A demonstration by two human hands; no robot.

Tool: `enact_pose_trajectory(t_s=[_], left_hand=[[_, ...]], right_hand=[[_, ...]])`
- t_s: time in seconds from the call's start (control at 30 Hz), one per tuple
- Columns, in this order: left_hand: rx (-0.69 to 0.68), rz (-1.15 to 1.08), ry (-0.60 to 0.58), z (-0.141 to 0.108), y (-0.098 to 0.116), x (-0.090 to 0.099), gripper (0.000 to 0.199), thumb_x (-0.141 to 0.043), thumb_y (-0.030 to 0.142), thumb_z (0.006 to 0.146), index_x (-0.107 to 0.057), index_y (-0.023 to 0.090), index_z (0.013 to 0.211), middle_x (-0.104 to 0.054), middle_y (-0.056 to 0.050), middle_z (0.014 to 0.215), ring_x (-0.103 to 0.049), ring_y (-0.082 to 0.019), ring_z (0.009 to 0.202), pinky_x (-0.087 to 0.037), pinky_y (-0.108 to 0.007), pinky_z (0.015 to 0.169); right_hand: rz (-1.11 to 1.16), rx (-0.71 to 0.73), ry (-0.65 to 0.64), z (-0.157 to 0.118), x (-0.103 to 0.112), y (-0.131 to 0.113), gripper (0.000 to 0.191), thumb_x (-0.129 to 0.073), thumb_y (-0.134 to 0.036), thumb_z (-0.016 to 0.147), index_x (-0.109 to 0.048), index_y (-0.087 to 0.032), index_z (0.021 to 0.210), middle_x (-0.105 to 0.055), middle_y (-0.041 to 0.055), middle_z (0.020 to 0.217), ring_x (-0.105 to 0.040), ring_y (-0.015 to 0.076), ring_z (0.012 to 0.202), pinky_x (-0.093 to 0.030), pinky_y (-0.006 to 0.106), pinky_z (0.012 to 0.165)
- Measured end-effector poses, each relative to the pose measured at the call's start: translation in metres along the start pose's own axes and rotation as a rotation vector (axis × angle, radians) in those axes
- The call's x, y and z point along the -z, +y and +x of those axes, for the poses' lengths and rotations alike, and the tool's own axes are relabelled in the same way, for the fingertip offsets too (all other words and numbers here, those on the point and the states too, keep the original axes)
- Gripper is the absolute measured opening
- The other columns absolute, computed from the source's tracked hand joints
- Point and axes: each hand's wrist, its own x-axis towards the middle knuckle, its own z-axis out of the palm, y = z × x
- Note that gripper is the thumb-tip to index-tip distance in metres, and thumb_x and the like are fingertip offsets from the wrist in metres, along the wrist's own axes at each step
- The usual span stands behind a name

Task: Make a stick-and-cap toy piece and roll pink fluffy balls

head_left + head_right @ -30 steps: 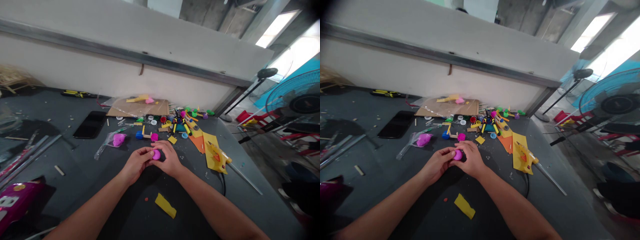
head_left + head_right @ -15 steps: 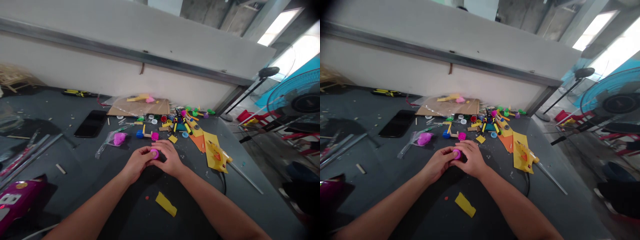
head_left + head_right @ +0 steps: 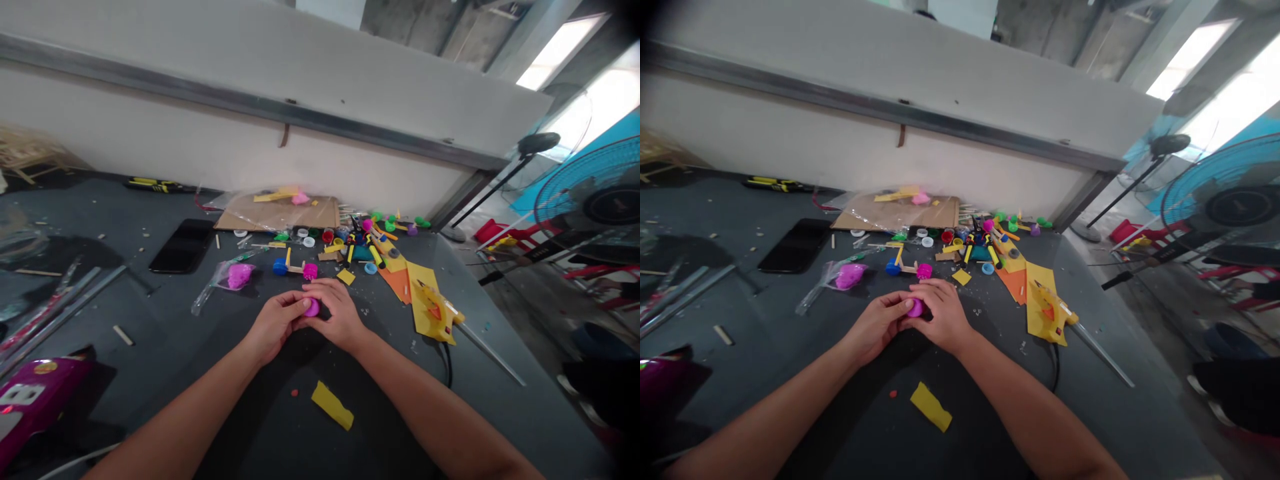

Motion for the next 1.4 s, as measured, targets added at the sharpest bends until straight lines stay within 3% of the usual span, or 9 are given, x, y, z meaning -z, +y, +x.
enact_pose_trajectory(t_s=[0.13, 0.33, 0.5, 0.77, 0.93, 1.03, 1.4], left_hand=[[0.006, 0.01, 0.028, 0.0001, -0.001, 0.0012, 0.022, -0.076, 0.025, 0.064, -0.066, 0.012, 0.078, -0.065, -0.003, 0.071, -0.061, -0.011, 0.064, -0.05, -0.019, 0.06], [0.016, 0.02, -0.019, -0.0005, 0.0011, -0.0018, 0.022, -0.075, 0.023, 0.066, -0.067, 0.011, 0.083, -0.064, -0.003, 0.075, -0.06, -0.011, 0.067, -0.053, -0.024, 0.069], [0.018, 0.01, -0.006, 0.0005, 0.0003, 0.0004, 0.02, -0.077, 0.023, 0.064, -0.067, 0.011, 0.077, -0.064, -0.002, 0.071, -0.058, -0.009, 0.063, -0.052, -0.019, 0.062], [-0.025, -0.011, 0.029, 0.0028, -0.0026, 0.0018, 0.027, -0.072, 0.026, 0.07, -0.066, 0.012, 0.091, -0.067, -0.007, 0.084, -0.063, -0.013, 0.071, -0.055, -0.03, 0.073], [-0.055, 0.022, 0.012, 0.0018, -0.002, 0.0007, 0.028, -0.069, 0.028, 0.073, -0.065, 0.012, 0.095, -0.066, -0.005, 0.082, -0.062, -0.011, 0.067, -0.054, -0.028, 0.07], [-0.047, 0.027, -0.002, 0.0015, -0.0014, 0.0009, 0.021, -0.07, 0.025, 0.072, -0.065, 0.011, 0.087, -0.064, -0.003, 0.077, -0.059, -0.009, 0.064, -0.054, -0.025, 0.069], [0.027, -0.015, -0.017, 0.0028, -0.0011, 0.0038, 0.015, -0.068, 0.024, 0.075, -0.066, 0.011, 0.082, -0.067, -0.004, 0.073, -0.06, -0.009, 0.061, -0.055, -0.024, 0.066]], right_hand=[[-0.008, 0.006, -0.037, -0.0005, -0.0003, -0.0004, 0.045, -0.07, -0.046, 0.069, -0.058, -0.027, 0.108, -0.062, 0.0042, 0.114, -0.051, 0.0245, 0.111, -0.039, 0.044, 0.096], [0.023, -0.029, 0.017, 0.0003, 0.0006, -0.0005, 0.033, -0.07, -0.038, 0.072, -0.058, -0.026, 0.1, -0.064, 0.0038, 0.109, -0.052, 0.0234, 0.11, -0.039, 0.043, 0.095], [0.061, -0.034, -0.003, 0.0002, 0.0021, -0.0027, 0.039, -0.07, -0.039, 0.071, -0.055, -0.025, 0.104, -0.063, 0.0054, 0.109, -0.052, 0.0234, 0.109, -0.041, 0.043, 0.094], [0.13, -0.11, 0.088, -0.001, 0.0076, -0.0043, 0.03, -0.063, -0.031, 0.078, -0.056, -0.025, 0.107, -0.062, 0.0052, 0.103, -0.057, 0.0206, 0.097, -0.046, 0.037, 0.087], [0.034, -0.069, 0.042, -0.0005, 0.0085, -0.0016, 0.032, -0.066, -0.032, 0.076, -0.059, -0.025, 0.106, -0.061, 0.0041, 0.094, -0.055, 0.0205, 0.093, -0.046, 0.037, 0.085], [-0.028, -0.062, -0.01, -0.0011, 0.0078, 0.0002, 0.037, -0.066, -0.032, 0.076, -0.059, -0.026, 0.112, -0.058, 0.0044, 0.091, -0.054, 0.0209, 0.09, -0.047, 0.037, 0.082], [0.017, -0.069, 0.052, -0.0011, 0.0072, 0.0011, 0.036, -0.068, -0.043, 0.073, -0.062, -0.024, 0.103, -0.057, 0.0056, 0.093, -0.054, 0.021, 0.092, -0.046, 0.036, 0.083]])
